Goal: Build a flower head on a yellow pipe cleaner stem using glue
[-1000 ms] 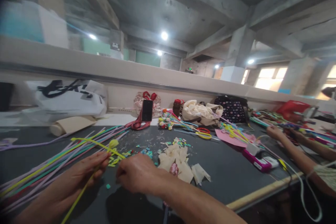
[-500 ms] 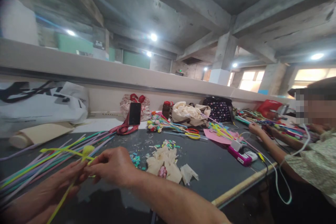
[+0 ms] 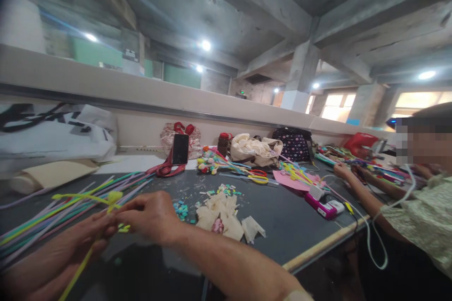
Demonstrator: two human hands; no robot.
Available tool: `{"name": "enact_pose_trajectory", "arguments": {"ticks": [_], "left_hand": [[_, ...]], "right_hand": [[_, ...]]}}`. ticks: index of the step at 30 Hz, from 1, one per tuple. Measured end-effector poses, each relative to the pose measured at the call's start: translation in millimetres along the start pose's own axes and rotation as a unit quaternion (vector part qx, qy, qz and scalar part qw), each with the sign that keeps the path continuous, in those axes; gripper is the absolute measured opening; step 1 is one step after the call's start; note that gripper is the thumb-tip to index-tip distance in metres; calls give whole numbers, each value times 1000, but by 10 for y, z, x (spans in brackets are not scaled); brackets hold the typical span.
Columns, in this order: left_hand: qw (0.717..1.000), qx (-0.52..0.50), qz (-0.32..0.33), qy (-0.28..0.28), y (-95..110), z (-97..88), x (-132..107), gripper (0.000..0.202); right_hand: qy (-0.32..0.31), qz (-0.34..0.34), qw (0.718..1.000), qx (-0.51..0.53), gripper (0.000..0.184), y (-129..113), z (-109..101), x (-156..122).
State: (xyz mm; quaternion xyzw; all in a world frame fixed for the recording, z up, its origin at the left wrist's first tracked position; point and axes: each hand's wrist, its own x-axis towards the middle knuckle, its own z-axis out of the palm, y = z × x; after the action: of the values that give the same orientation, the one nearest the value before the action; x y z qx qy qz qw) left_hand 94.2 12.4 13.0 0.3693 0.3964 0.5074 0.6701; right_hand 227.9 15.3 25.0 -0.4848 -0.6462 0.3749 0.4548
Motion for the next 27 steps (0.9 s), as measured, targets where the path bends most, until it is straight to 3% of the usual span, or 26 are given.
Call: {"name": "enact_pose_trajectory", "arguments": {"ticks": [2, 13, 27], "left_hand": [[999, -21, -17, -40, -28, -16, 15, 13], [999, -30, -2, -28, -89, -25, 37, 9], [999, 10, -10, -43, -114, 29, 17, 13]], "right_hand": [[-17, -14, 1000, 6, 12, 23, -22, -21], [-35, 36, 996, 71, 4, 62, -195, -152], [-4, 52, 991, 126, 7, 36, -35, -70]]}}
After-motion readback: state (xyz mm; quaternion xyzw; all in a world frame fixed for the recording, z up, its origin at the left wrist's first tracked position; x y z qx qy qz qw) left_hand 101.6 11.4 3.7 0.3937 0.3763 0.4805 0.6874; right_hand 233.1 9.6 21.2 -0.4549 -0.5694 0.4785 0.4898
